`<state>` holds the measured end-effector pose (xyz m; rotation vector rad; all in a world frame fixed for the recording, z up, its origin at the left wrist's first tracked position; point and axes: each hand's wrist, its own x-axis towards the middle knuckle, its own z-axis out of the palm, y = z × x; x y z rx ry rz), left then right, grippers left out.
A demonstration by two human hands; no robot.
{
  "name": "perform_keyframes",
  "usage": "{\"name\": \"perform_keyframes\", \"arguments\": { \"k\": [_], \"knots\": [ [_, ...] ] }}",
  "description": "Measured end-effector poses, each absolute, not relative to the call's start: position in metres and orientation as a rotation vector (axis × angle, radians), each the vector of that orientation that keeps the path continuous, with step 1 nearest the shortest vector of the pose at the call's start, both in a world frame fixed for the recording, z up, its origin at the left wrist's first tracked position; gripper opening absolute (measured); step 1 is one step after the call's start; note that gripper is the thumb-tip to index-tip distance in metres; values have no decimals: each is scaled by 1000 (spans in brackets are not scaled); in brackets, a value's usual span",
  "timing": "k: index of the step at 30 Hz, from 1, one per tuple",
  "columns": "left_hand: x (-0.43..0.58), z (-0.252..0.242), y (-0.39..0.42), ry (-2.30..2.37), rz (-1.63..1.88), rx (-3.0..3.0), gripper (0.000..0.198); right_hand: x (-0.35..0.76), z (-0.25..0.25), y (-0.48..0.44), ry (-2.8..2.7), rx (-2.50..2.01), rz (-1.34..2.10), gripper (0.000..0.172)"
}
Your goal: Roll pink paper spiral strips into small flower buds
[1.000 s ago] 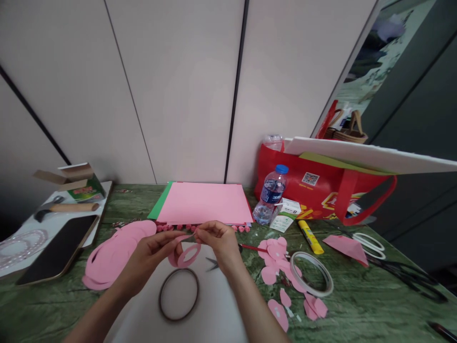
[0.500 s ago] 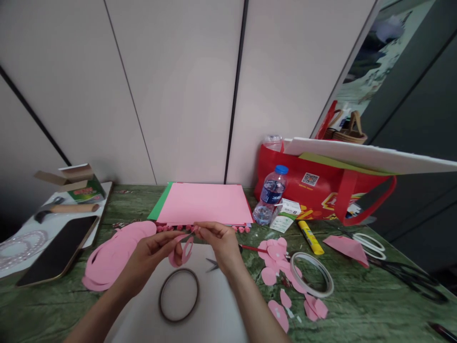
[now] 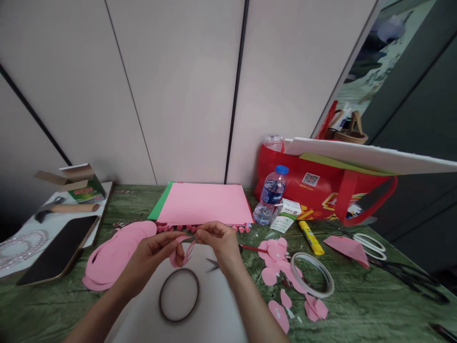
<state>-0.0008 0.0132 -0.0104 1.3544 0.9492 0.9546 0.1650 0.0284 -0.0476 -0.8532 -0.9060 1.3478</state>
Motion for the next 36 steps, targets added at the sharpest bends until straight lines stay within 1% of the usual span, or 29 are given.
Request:
{"name": "perform_keyframes", "arguments": {
  "k": [9,18,25,36],
  "knots": [
    [0,-10,13,977,956,1343,20,165,-49,29,-930,-891,1299,15],
    [0,-10,14,983,977,1329,21,165,-49,28,-954,-829,1344,21],
    [1,-3,10,993,960,1340,20,162,-46,27,-970,-854,1357,15],
    [0,-7,12,1010,966,1349,21,161,-50,28,-951,-834,1337,18]
  ]
}}
